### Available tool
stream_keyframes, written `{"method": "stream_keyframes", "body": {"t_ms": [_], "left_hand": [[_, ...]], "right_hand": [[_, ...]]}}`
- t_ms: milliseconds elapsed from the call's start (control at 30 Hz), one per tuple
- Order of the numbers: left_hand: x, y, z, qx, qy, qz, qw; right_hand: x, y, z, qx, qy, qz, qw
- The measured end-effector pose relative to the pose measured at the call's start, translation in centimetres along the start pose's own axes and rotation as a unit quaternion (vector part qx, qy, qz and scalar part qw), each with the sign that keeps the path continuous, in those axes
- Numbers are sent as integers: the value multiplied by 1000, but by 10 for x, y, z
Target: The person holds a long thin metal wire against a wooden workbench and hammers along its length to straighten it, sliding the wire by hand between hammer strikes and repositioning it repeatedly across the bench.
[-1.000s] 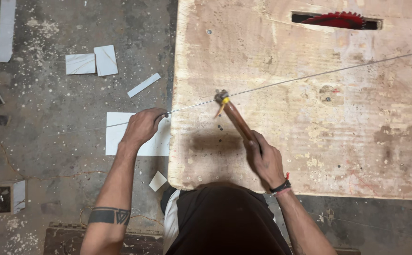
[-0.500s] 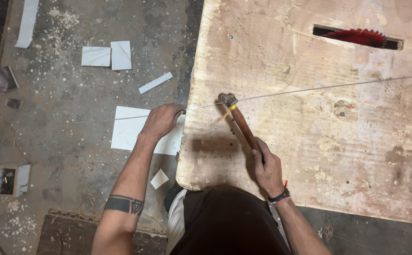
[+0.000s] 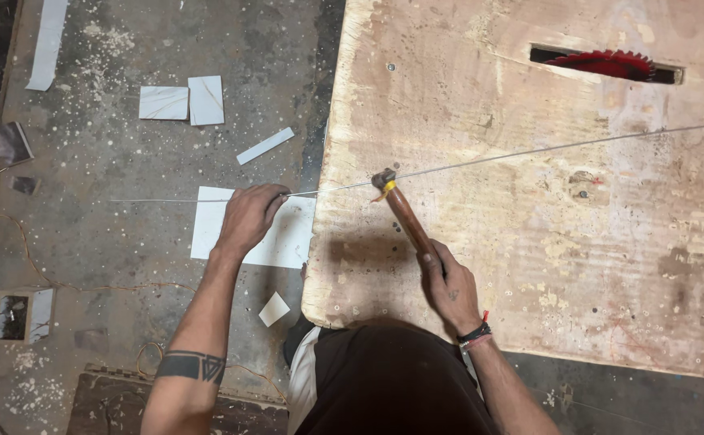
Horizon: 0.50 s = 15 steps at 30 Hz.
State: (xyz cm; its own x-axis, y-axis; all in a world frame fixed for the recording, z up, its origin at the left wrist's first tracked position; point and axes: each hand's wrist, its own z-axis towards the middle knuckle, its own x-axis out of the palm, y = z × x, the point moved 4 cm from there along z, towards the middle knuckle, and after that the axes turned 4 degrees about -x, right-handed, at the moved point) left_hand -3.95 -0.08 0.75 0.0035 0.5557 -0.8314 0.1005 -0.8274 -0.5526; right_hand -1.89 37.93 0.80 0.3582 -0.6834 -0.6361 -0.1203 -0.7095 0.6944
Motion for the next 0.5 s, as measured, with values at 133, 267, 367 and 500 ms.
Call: {"method": "stream_keyframes", "body": {"t_ms": [133,267,367,500], "left_hand": [[12,-7,9,14,0,-62,998],[25,-22,17,-3,16,-85,996],[25,-31,22,11,24,-84,996],[23,-35,25,20,31,-62,997]], "right_hand": [[-1,-15,-6,13,-22,72,997],[-9,-24,-7,-55,-72,98,991],[-13,-27,-7,-33,-75,76,994],[-15,-13,-7,-47,-70,27,996]]}}
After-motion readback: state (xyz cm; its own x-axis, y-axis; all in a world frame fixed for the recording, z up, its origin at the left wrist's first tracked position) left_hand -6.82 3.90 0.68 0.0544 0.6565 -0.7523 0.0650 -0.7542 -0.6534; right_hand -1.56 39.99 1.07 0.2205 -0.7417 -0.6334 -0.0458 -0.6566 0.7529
